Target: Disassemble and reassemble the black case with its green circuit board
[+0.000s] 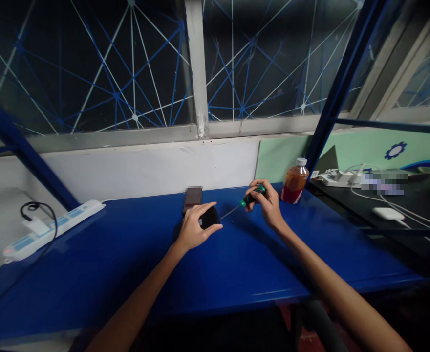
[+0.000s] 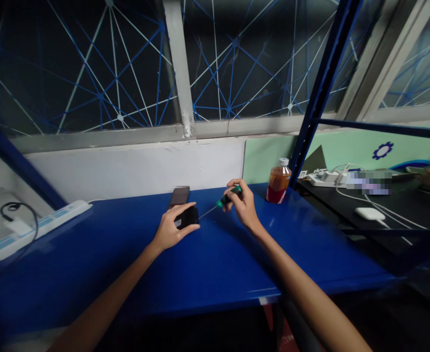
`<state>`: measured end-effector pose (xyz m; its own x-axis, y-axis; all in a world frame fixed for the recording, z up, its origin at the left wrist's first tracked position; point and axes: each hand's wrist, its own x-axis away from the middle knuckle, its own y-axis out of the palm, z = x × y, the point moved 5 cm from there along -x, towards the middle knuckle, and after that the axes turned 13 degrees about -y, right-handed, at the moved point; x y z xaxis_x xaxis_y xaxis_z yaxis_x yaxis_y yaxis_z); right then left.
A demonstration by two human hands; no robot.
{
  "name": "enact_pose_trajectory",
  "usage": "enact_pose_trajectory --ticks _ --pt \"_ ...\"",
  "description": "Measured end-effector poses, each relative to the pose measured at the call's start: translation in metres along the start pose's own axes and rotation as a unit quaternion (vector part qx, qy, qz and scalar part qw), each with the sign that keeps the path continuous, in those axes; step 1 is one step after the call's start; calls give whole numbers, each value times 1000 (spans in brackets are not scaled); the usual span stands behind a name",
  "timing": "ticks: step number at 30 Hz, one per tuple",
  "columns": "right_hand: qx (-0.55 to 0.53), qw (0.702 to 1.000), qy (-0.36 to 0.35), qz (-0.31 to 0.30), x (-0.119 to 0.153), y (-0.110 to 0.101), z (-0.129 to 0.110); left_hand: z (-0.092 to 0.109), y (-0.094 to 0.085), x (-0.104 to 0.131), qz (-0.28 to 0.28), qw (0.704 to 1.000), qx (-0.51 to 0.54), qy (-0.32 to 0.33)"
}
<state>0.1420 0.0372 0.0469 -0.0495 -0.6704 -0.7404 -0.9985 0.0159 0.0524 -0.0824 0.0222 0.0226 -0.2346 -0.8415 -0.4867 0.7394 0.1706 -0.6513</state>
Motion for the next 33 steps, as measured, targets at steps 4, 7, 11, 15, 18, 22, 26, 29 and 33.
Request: enact_pose_trajectory --ticks 4,7,11,15,18,22,26,29,33 --pt "85 996 2 33 1 -2 -1 1 0 0 2 1000 -1 5" --pt "109 994 8 31 1 -2 -2 2 -1 0 3 1000 -1 8" --pt "27 1000 8 -5 2 3 -2 3 -1 0 9 1000 -4 11" --pt "22 1000 0 0 2 3 -2 2 0 0 3 1000 -7 6" --pt "84 996 3 24 3 0 -2 2 1 0 1 1000 -5 8" --pt "114 993 11 22 3 -1 -3 3 0 0 2 1000 -4 11" --pt "21 1000 -7 -4 1 1 -3 3 0 1 3 1000 -6 11" --pt "-7 1000 -20 -10 1 1 -3 3 -1 0 7 1000 -6 13" --pt "29 999 -17 11 1 1 -2 3 -1 0 6 1000 -5 14"
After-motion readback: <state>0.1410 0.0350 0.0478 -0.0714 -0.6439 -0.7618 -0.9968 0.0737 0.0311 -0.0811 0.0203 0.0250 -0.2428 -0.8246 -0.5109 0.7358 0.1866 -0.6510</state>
